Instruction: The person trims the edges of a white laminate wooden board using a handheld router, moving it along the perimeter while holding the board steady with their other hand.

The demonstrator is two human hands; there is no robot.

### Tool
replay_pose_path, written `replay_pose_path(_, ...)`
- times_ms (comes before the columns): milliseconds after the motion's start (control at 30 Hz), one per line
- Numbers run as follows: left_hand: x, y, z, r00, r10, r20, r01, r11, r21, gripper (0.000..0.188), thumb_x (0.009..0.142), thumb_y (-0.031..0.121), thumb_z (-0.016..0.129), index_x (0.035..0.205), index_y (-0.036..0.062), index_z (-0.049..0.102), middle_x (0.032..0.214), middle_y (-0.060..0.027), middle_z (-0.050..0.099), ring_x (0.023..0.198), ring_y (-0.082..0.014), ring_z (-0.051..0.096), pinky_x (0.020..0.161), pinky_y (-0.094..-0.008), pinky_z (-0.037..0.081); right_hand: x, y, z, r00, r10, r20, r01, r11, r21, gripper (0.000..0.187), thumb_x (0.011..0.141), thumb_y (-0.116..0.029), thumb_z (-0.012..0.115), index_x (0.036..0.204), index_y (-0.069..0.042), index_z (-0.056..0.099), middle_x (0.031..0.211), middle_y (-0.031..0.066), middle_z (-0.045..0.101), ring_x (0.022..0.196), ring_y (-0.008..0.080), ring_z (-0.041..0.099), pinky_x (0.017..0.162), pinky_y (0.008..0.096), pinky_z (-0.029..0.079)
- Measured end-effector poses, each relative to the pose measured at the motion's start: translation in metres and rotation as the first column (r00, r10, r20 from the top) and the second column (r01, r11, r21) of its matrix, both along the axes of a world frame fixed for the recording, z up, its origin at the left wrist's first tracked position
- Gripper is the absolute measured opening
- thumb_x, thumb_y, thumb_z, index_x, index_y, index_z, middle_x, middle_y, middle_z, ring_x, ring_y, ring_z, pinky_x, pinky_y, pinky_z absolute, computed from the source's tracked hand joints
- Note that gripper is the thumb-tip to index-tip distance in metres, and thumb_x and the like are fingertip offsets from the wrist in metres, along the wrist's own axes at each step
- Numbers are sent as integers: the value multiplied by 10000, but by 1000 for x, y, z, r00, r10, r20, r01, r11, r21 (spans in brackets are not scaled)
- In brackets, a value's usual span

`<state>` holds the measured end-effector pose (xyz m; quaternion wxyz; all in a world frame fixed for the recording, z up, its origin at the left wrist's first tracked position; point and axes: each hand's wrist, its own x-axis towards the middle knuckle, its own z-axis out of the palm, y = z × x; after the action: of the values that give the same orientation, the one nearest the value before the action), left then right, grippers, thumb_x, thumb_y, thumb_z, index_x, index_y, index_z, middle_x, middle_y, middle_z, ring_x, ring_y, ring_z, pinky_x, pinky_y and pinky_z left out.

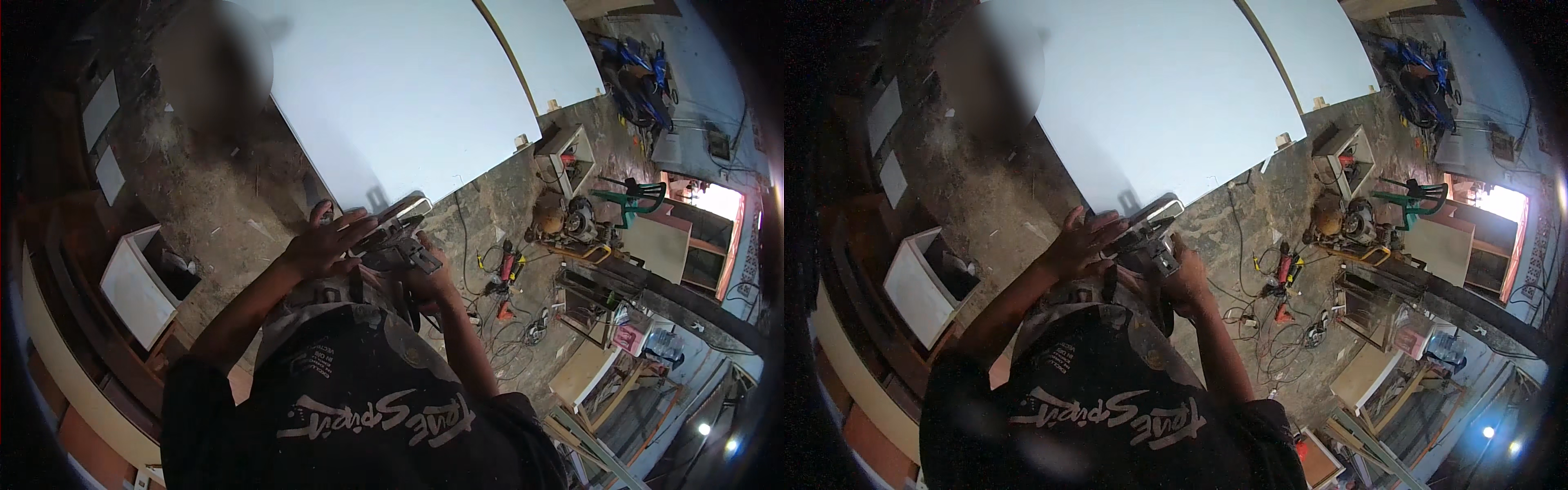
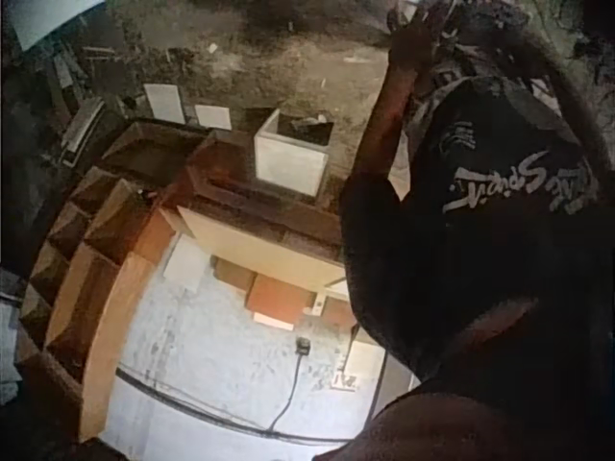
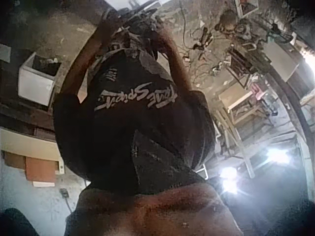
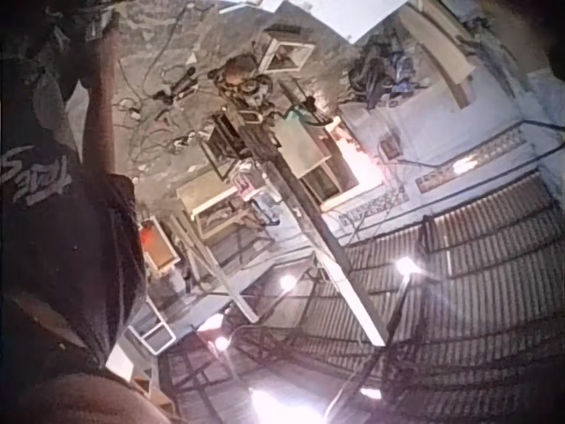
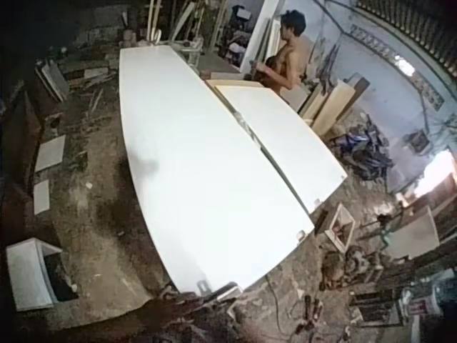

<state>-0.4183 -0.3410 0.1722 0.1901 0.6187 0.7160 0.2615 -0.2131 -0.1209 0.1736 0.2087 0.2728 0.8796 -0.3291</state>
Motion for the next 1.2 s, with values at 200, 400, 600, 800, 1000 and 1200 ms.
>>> replay_pose_path(200, -4, 7, 3, 1000, -20, -7, 20, 998, 58, 769, 982, 578, 513, 1612, 208, 273, 1636, -35, 324, 1498, -234, 323, 1149, -695, 219, 13, 5, -12, 999, 14, -51, -12, 999, 44, 1086, 700, -498, 833, 1491, 91, 379, 1050, 281, 719, 1012, 415, 715, 820, 472, 565)
replay_pose_path(400, -4, 8, 3, 994, -14, -108, 19, 999, 45, 790, 967, 600, 501, 1599, 166, 311, 1582, -21, 431, 1467, -160, 380, 1164, -594, 222, 14, 6, -15, 996, -42, -82, 41, 999, -18, 1100, 668, -465, 866, 1487, 91, 385, 1076, 280, 720, 1012, 405, 721, 824, 459, 569)
replay_pose_path(600, -3, 5, 4, 992, 5, -128, 6, 997, 82, 776, 960, 580, 543, 1588, 171, 340, 1582, -17, 431, 1456, -152, 385, 1163, -602, 228, -3, -3, 14, 997, -79, -10, 79, 997, -27, 1056, 675, -447, 870, 1468, 83, 416, 1065, 273, 725, 1004, 398, 726, 812, 465, 567)
replay_pose_path(800, -6, 11, 4, 993, -6, -114, 14, 998, 66, 787, 942, 563, 583, 1590, 190, 337, 1601, -25, 398, 1444, -186, 410, 1134, -629, 296, 13, 13, -16, 991, 35, -128, -40, 998, -40, 651, 776, -445, 796, 1312, -114, 630, 1277, 141, 680, 1246, 376, 584, 1085, 445, 428)
replay_pose_path(1000, -6, 12, -7, 991, -112, 76, 115, 993, -35, 799, 936, 536, 615, 1603, 217, 313, 1627, -85, 347, 1464, -288, 389, 1133, -531, 389, 19, 24, -32, 971, 129, -199, -123, 991, 44, 772, 786, -421, 795, 1400, -36, 528, 1219, 241, 679, 1127, 370, 668, 926, 451, 523)
replay_pose_path(1200, 2, 16, -30, 997, -81, 12, 77, 972, 222, 767, 1001, 453, 542, 1626, 138, 227, 1629, -131, 338, 1476, -319, 363, 1209, -599, 216, 52, 45, -70, 990, 106, -94, -99, 992, 76, 505, 836, -383, 742, 1251, -116, 637, 1079, 139, 697, 972, 332, 687, 811, 458, 557)
